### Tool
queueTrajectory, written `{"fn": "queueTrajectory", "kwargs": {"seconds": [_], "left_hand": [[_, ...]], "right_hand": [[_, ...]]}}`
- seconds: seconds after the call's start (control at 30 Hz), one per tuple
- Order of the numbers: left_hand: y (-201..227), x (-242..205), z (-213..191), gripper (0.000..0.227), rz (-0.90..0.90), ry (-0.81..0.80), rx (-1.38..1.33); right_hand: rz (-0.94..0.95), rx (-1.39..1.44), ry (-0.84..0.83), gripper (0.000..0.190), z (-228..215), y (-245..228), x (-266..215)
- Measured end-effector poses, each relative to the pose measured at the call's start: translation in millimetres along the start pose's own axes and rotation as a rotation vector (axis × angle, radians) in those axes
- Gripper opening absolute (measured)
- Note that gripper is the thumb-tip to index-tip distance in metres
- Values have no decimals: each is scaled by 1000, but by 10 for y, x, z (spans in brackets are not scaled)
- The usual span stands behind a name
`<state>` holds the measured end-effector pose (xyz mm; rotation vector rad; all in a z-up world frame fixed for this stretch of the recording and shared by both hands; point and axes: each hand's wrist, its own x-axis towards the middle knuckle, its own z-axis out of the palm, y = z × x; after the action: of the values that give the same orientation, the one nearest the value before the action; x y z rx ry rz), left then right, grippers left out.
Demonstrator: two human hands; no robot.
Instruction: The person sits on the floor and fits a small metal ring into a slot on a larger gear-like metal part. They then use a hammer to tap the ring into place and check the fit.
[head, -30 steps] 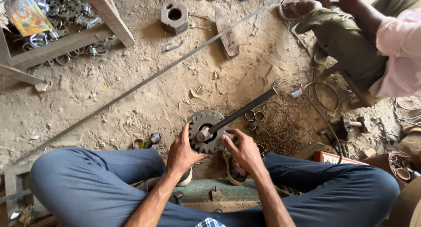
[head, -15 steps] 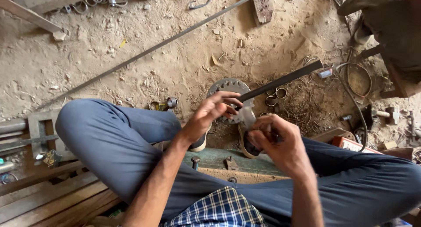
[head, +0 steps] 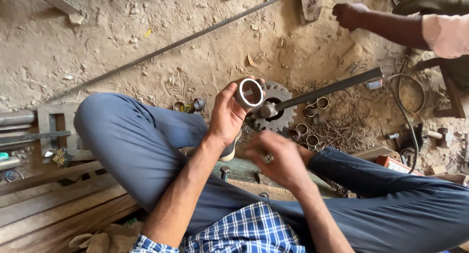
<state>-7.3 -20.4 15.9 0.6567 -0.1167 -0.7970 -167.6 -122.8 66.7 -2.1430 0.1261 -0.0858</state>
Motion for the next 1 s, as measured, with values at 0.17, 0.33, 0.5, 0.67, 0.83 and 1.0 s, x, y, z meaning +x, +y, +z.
{"fn": "queueTrajectory", "kwargs": {"seconds": [0.17, 0.33, 0.5, 0.67, 0.83, 1.0], "left_hand": [[-50, 42, -42, 43, 49, 116, 57], [-147, 132, -74, 40, 31, 311, 199], [-169, 151, -55, 32, 60, 353, 232], [-121, 127, 60, 35, 85, 335, 391], [-6, 85, 140, 50, 65, 337, 521], [-30, 79, 185, 56, 339, 413, 1015]], "right_hand": [[-202, -44, -311, 52, 538, 335, -72], [16, 63, -597, 48, 666, 509, -105], [41, 18, -650, 55, 757, 487, -60], [-16, 69, -603, 46, 826, 493, -109], [-19, 156, -685, 32, 767, 617, -94], [40, 220, -756, 31, 759, 727, -122]]}}
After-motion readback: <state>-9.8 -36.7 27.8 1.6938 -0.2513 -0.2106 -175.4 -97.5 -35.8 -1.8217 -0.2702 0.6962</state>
